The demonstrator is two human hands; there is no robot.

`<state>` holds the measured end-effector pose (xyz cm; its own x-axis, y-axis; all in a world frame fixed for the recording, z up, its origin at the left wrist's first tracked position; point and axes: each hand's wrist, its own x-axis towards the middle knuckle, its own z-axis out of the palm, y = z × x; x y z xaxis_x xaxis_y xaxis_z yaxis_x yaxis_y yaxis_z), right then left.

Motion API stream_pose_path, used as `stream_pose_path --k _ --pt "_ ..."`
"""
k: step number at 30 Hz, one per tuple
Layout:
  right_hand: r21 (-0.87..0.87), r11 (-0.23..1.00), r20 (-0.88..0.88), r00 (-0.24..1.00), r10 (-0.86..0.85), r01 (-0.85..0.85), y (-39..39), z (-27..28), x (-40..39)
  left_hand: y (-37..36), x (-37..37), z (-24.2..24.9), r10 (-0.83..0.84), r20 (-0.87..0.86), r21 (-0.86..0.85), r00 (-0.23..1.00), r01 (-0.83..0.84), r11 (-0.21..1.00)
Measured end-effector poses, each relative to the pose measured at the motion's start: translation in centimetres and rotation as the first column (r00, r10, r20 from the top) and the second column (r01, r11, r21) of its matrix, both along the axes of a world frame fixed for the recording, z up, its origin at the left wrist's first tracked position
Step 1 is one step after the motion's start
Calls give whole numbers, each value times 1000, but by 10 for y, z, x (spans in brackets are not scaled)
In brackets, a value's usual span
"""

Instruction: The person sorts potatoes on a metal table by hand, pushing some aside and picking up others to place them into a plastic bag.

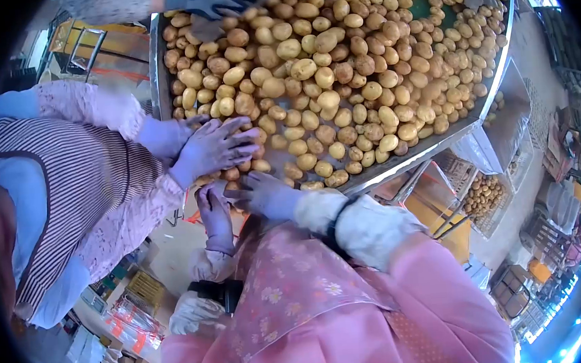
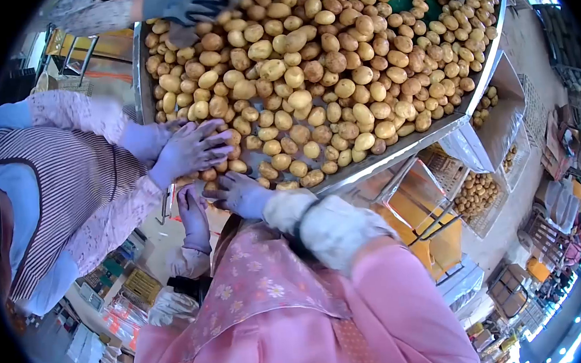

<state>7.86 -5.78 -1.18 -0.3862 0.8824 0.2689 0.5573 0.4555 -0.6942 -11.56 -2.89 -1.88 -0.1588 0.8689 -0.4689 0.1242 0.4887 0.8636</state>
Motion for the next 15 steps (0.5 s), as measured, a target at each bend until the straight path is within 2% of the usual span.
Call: stream_pose_path --k 1,2,3,4,5,7,8,9,10,11,12,13,14,15 --pt "-215 976 32 999 -38 44 4 -7 -11 -3 -6 1 127 65 -154 990 -115 981" --pt "-210 977 24 999 -38 42 8 -12 -17 -9 -18 -3 107 113 -206 988 -82 975" --pt "-250 968 185 982 31 17 13 -18 -21 -15 -30 -9 108 105 -203 989 -85 975" --pt "-296 955 339 935 103 2 14 -18 -24 -20 -34 -5 17 61 -215 998 -3 977" --pt "-295 955 338 936 98 6 10 -16 -23 -23 -35 -1 -80 23 -229 997 83 970" --pt "-282 959 430 898 88 41 4 -8 -5 -30 -33 0 -44 -10 -205 999 41 978" --pt "-311 941 592 747 302 -133 8 0 2 -37 -38 -8 -24 -4 -247 1000 22 969" --pt "-309 941 595 745 303 -136 6 3 5 -44 -43 -16 -6 -4 -291 1000 4 957" --pt "-284 953 562 786 257 -108 3 5 7 -55 -69 -62 97 118 -357 988 -49 933" --pt "-261 962 525 824 213 -83 -1 5 9 -57 -63 -54 106 120 -355 987 -57 933" --pt "-323 943 318 948 26 82 -12 8 8 -61 -56 -47 -322 -167 -58 932 316 947" --pt "-319 945 319 947 34 73 -18 5 9 -61 -46 -38 -556 -529 100 641 697 710" --pt "-126 990 246 969 -30 63 -25 2 9 -62 -42 -32 -513 -831 54 214 949 309" --pt "67 995 159 984 -83 73 -31 -1 7 -70 -47 -49 -513 -831 51 215 948 314"
